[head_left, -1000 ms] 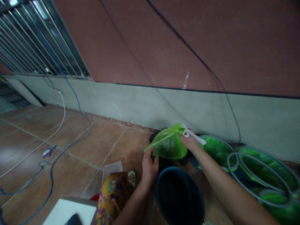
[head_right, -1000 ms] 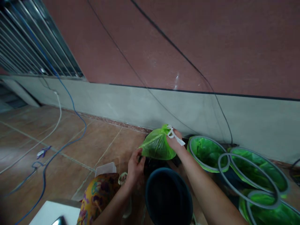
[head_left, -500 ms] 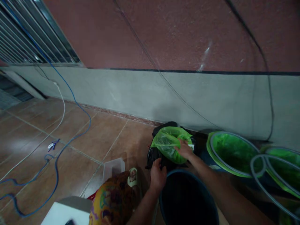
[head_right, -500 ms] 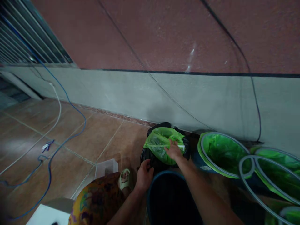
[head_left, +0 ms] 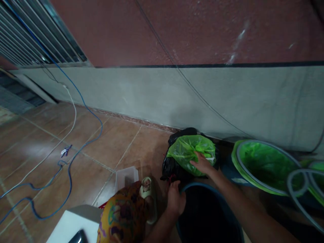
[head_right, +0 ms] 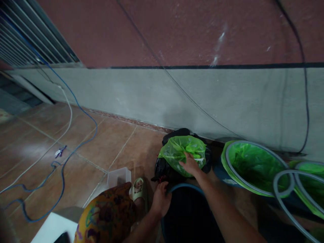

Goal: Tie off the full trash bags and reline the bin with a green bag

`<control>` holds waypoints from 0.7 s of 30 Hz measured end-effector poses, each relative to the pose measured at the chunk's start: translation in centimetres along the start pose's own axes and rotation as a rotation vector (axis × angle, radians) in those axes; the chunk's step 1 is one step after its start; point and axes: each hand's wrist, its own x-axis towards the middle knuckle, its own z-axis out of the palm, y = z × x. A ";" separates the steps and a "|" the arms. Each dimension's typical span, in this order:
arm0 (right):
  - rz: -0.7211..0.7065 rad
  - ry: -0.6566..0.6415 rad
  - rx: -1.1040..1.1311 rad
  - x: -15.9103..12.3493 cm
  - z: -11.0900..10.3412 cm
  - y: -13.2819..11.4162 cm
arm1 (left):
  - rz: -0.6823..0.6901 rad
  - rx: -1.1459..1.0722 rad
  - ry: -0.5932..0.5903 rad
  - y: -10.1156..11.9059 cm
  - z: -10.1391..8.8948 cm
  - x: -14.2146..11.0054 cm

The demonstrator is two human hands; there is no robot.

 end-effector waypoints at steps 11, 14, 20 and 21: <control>0.052 0.132 -0.005 -14.2 -1.0 -0.5 | 0.083 0.060 -0.032 4.1 -2.7 -4.8; 0.037 0.069 0.048 -17.9 0.4 0.0 | 0.144 0.017 -0.079 5.1 -4.8 -8.1; 0.041 -0.031 0.038 -21.6 1.3 2.2 | 0.379 -0.248 -0.043 4.6 -13.6 -17.7; 0.031 -0.019 0.033 -21.6 1.1 2.4 | 0.379 -0.282 0.037 3.6 -15.5 -19.4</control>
